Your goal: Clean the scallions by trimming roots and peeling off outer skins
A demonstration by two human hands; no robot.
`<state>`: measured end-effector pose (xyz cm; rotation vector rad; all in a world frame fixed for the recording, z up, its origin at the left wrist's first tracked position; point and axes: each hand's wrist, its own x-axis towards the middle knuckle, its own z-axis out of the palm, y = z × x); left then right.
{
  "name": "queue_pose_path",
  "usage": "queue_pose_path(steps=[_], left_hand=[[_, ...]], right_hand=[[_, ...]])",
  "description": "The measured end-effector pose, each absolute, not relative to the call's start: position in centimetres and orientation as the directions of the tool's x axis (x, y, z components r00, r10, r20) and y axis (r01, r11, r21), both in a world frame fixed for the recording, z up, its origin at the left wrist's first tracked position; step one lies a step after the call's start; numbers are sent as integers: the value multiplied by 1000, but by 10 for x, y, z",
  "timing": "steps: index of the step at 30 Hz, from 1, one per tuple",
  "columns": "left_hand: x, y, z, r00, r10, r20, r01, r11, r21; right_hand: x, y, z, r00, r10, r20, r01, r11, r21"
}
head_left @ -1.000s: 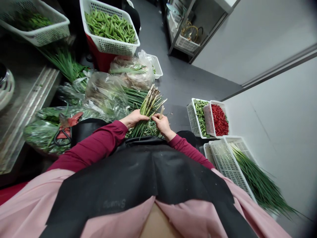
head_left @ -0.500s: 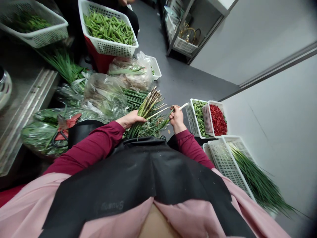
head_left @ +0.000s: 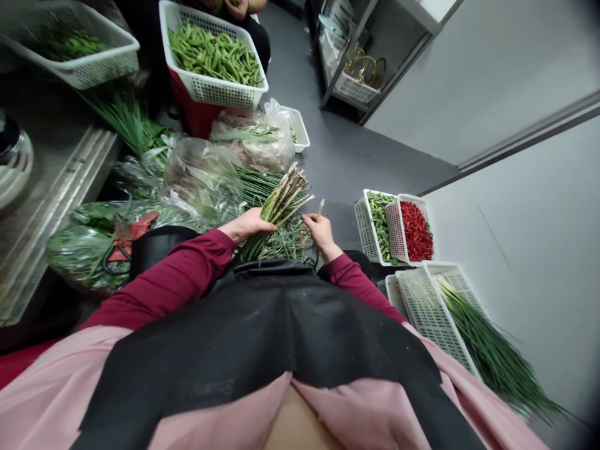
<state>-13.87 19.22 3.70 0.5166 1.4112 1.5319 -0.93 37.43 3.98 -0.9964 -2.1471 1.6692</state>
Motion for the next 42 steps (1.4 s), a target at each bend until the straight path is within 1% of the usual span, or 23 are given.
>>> queue_pose_path(steps=[4, 7, 11, 15, 18, 20, 22, 30, 32, 33, 35, 37, 39, 41, 42], left_hand=[[-133, 196, 36, -457, 839, -295, -334, 146, 931], [-132, 198, 34, -423, 854, -304, -399, 125, 908], [-132, 198, 34, -419, 849, -321, -523, 64, 850], [-130, 198, 36, -419, 838, -350, -554, 70, 829], [-128, 199, 35, -407, 844, -349, -551, 77, 831], [-127, 200, 34, -418, 846, -332, -528, 72, 846], [-127, 200, 33, -433, 844, -316, -507, 61, 860], [-127, 202, 30, -437, 852, -288, -456, 66, 888], [-127, 202, 31, -438, 851, -290, -461, 65, 885], [-127, 202, 31, -433, 852, -295, -469, 66, 881], [-128, 200, 34, -414, 855, -313, -493, 78, 866], [-128, 199, 36, -396, 854, -338, -517, 97, 850], [-129, 197, 38, -387, 852, -352, -530, 107, 841], [-129, 197, 39, -376, 856, -354, -528, 116, 841], [-129, 197, 39, -368, 859, -355, -525, 124, 842]], right_hand=[[-13, 336, 46, -781, 522, -344, 337, -113, -935], [-14, 328, 53, -797, 479, -368, 290, -231, -929], [-12, 330, 56, -834, 430, -347, 261, -248, -933], [-10, 329, 53, -843, 416, -340, 251, -254, -934], [-12, 327, 50, -817, 469, -335, 277, -191, -942], [-13, 328, 50, -794, 518, -318, 311, -104, -945], [-13, 329, 51, -788, 542, -291, 335, -18, -942], [-11, 331, 53, -859, 478, -184, 321, 223, -921], [-13, 334, 54, -873, 460, -165, 310, 260, -914], [-13, 338, 55, -866, 476, -153, 304, 259, -917], [-15, 350, 59, -808, 575, -128, 292, 203, -935], [-15, 368, 65, -689, 714, -124, 261, 85, -961], [-14, 384, 71, -550, 823, -145, 205, -36, -978], [-12, 394, 74, -473, 869, -146, 151, -83, -985], [-10, 395, 75, -478, 868, -136, 143, -76, -987]])
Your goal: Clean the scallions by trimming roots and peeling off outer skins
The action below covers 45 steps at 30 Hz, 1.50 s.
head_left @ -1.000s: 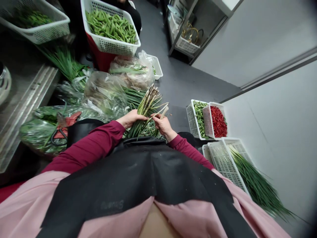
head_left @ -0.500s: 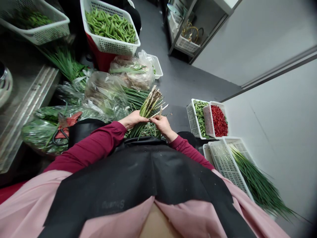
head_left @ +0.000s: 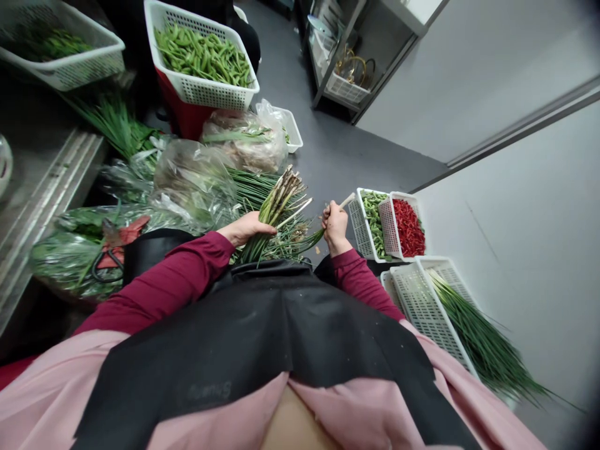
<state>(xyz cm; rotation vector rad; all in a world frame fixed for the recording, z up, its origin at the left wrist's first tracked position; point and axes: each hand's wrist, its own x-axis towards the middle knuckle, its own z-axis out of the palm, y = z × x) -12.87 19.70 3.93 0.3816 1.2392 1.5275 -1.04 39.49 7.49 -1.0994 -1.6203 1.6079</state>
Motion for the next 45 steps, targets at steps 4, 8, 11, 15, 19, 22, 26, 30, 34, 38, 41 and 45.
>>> queue_pose_path(steps=[4, 8, 11, 15, 19, 22, 26, 30, 34, 38, 41, 45], left_hand=[[-128, 198, 38, -344, 869, -355, -506, 147, 850], [-127, 198, 36, -323, 881, -346, -497, 154, 854], [-126, 197, 36, -324, 879, -350, -503, 153, 851], [-127, 197, 37, -326, 877, -352, -504, 154, 850], [-128, 197, 37, -342, 872, -349, -502, 144, 853], [-128, 197, 38, -347, 867, -358, -495, 155, 855], [-127, 198, 39, -350, 871, -345, -467, 157, 870], [-127, 198, 40, -342, 879, -332, -438, 164, 884], [-128, 197, 39, -330, 881, -338, -450, 168, 877], [-128, 197, 38, -331, 881, -338, -457, 164, 874], [-128, 198, 38, -348, 878, -329, -447, 153, 881], [-128, 199, 38, -365, 864, -348, -442, 168, 881]], right_hand=[[-9, 381, 72, -627, 775, -83, 169, 32, -985], [-13, 369, 71, -720, 694, 8, 166, 184, -969], [-13, 372, 72, -716, 691, 96, 175, 311, -934], [-13, 382, 72, -654, 750, 102, 198, 300, -933], [-12, 387, 71, -625, 781, -2, 193, 152, -969], [-11, 385, 73, -630, 777, -11, 167, 122, -978], [-11, 380, 78, -650, 760, -11, 178, 138, -974], [-13, 379, 79, -662, 749, -6, 146, 120, -982], [-14, 378, 77, -667, 745, -14, 142, 109, -984], [-13, 375, 80, -657, 753, -12, 138, 105, -985], [-12, 372, 85, -650, 759, -33, 116, 56, -992], [-10, 369, 90, -676, 735, -44, 127, 57, -990]])
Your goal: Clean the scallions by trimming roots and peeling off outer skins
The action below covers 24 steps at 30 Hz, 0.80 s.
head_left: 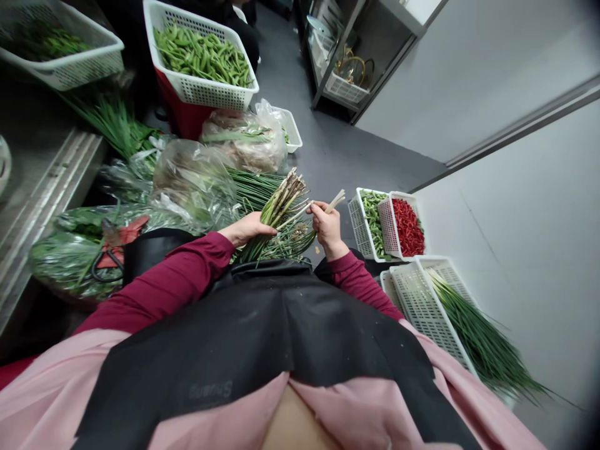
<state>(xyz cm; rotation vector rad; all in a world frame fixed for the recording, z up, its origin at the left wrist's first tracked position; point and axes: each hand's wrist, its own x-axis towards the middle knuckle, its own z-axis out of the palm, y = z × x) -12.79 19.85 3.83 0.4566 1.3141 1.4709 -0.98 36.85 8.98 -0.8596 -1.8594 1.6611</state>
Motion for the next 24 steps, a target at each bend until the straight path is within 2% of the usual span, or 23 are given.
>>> queue_pose_path(steps=[8, 17, 24], left_hand=[[-127, 198, 38, -358, 872, -333, -425, 166, 890], [-127, 197, 38, -326, 882, -340, -446, 173, 878], [-129, 198, 36, -335, 880, -336, -460, 158, 873]], right_hand=[[-11, 368, 88, -704, 708, -47, 192, 126, -973], [-11, 373, 82, -740, 672, 20, 137, 179, -974], [-11, 373, 82, -715, 699, 15, 146, 170, -975]])
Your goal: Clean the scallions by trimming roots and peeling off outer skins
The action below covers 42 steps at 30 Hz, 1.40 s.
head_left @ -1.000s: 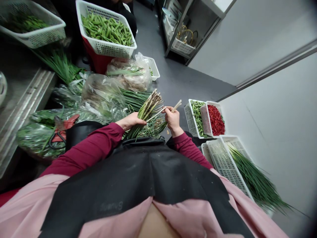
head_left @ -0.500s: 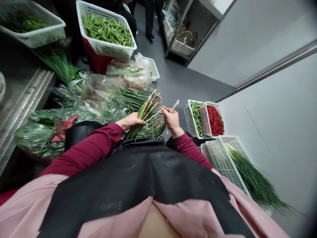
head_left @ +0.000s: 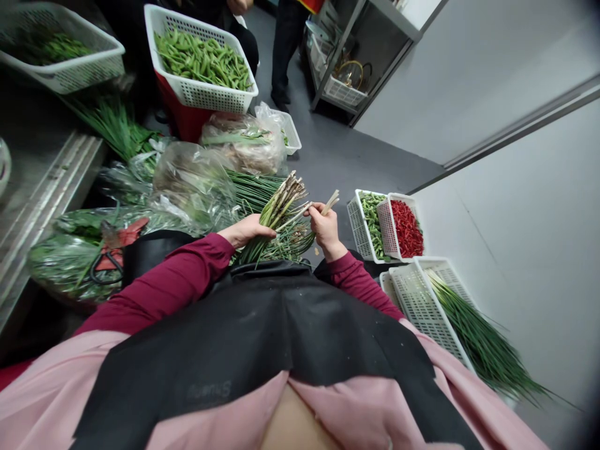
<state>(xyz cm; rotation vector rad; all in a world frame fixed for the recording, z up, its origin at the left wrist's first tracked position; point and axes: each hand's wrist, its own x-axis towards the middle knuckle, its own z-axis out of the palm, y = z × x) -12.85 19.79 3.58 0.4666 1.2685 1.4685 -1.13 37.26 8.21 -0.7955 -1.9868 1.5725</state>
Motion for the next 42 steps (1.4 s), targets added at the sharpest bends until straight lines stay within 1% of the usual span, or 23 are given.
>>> queue_pose_path(steps=[5, 7, 16, 26, 29, 31, 34, 36, 38, 42], left_hand=[[-129, 197, 35, -327, 879, -348, -480, 163, 862], [-129, 197, 35, -322, 883, -340, -477, 159, 865], [-129, 197, 36, -321, 885, -336, -464, 162, 871], [-129, 197, 34, -306, 894, -329, -471, 158, 868], [-129, 198, 33, -301, 899, -319, -467, 152, 871], [-129, 198, 33, -305, 898, -316, -468, 148, 871], [-130, 197, 34, -307, 894, -326, -475, 154, 867], [-130, 197, 35, -306, 890, -337, -479, 162, 863], [-129, 196, 37, -310, 886, -345, -481, 167, 861], [-129, 195, 38, -304, 886, -350, -483, 173, 858]], right_hand=[[-7, 366, 81, -747, 658, -96, 185, 67, -981], [-6, 364, 82, -747, 656, -109, 188, 50, -981], [-8, 362, 89, -686, 726, -47, 197, 124, -973], [-11, 367, 82, -706, 708, 7, 158, 166, -973], [-11, 367, 78, -715, 696, 67, 125, 221, -967], [-9, 366, 78, -716, 684, 139, 114, 311, -944], [-6, 366, 79, -688, 681, 251, 159, 478, -864], [-4, 369, 80, -659, 687, 306, 201, 553, -809], [-3, 374, 83, -632, 696, 341, 220, 583, -782], [-6, 393, 91, -560, 739, 374, 221, 569, -792]])
